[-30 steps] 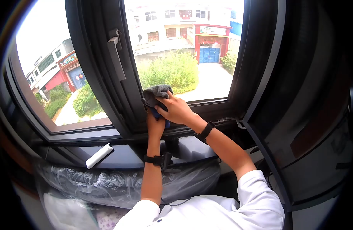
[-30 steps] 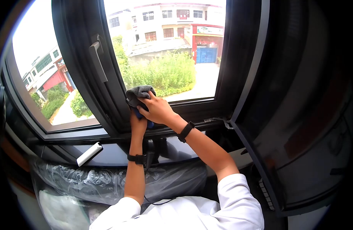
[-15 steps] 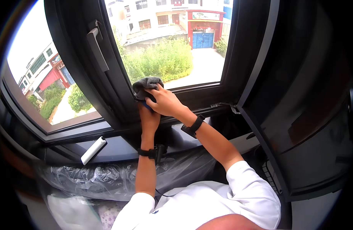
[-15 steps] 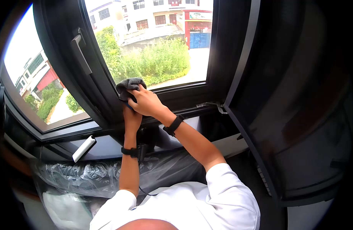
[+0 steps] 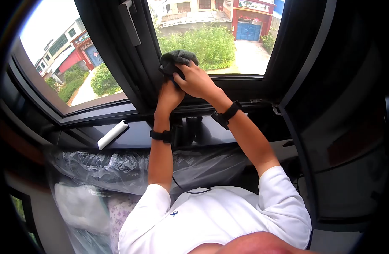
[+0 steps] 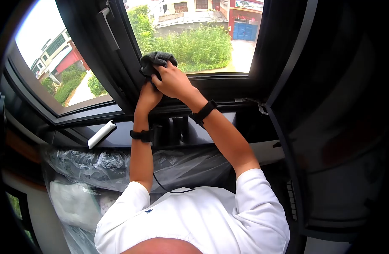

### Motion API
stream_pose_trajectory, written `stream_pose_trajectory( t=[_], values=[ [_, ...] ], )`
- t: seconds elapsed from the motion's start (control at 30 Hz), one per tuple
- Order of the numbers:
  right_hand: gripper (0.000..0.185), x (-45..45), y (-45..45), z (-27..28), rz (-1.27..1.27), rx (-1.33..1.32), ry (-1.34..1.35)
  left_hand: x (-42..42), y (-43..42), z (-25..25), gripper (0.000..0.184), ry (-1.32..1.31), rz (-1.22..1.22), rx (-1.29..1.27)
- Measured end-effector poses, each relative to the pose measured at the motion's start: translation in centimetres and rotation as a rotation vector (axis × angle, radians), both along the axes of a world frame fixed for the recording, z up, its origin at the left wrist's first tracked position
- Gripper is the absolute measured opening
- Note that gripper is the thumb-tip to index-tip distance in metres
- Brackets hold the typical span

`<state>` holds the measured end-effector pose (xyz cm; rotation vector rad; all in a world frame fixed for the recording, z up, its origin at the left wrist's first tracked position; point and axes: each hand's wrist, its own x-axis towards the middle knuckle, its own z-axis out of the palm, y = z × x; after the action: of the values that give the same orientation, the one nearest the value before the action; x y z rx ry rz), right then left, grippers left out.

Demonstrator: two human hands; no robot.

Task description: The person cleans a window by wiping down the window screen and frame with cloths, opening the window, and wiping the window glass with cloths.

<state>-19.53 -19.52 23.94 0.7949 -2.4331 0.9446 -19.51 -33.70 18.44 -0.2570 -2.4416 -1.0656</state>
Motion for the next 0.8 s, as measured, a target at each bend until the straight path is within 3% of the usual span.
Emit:
stream_pose_trajectory(
  t=[0.1, 0.2, 0.27, 0.3, 0.43, 0.5, 0.63, 0.7, 0.8],
  values=[
    [0.055, -0.9, 0.2, -0.3, 0.054, 0.101, -0.088, 0.5, -1.0, 0.6, 0.048, -0.065, -0.045, 0.058],
    [0.056, -0.5, -0.7, 5.0, 0.022, -0.003, 0.085, 1.5, -0.8, 3.9, 0.044, -0.026, 0.026, 0.118],
    [0.058, -1.6, -2.1, 7.6, -0.046, -0.031, 0.385, 0.8, -1.0, 5.9, 0.037, 0.016, -0.162, 0.399],
    [0.059, -1.9, -2.6, 8.5, -0.098, -0.006, 0.406, 0.5, -0.9, 5.6, 0.033, 0.073, -0.144, 0.402],
    [0.058, -1.5, -3.5, 6.5, -0.14, 0.187, 0.355, 1.2, -0.9, 3.5, 0.033, 0.045, -0.082, 0.26],
    [0.056, -1.3, -2.8, 3.3, -0.109, 0.255, 0.308, 2.5, -0.7, 3.0, 0.032, -0.286, 0.019, 0.695],
    [0.053, -1.1, -1.6, 1.5, -0.015, 0.413, 0.076, 1.0, -2.9, 0.0, 0.036, -0.306, -0.025, 0.552],
    [0.052, -1.8, -1.0, 3.3, -0.021, 0.329, 0.094, -0.4, -2.2, -0.2, 0.032, 0.018, 0.068, 0.46],
    [0.051, -1.2, 0.5, 7.7, -0.058, 0.097, 0.178, -0.3, 0.3, 4.8, 0.053, 0.388, 0.101, 0.265]
  ],
)
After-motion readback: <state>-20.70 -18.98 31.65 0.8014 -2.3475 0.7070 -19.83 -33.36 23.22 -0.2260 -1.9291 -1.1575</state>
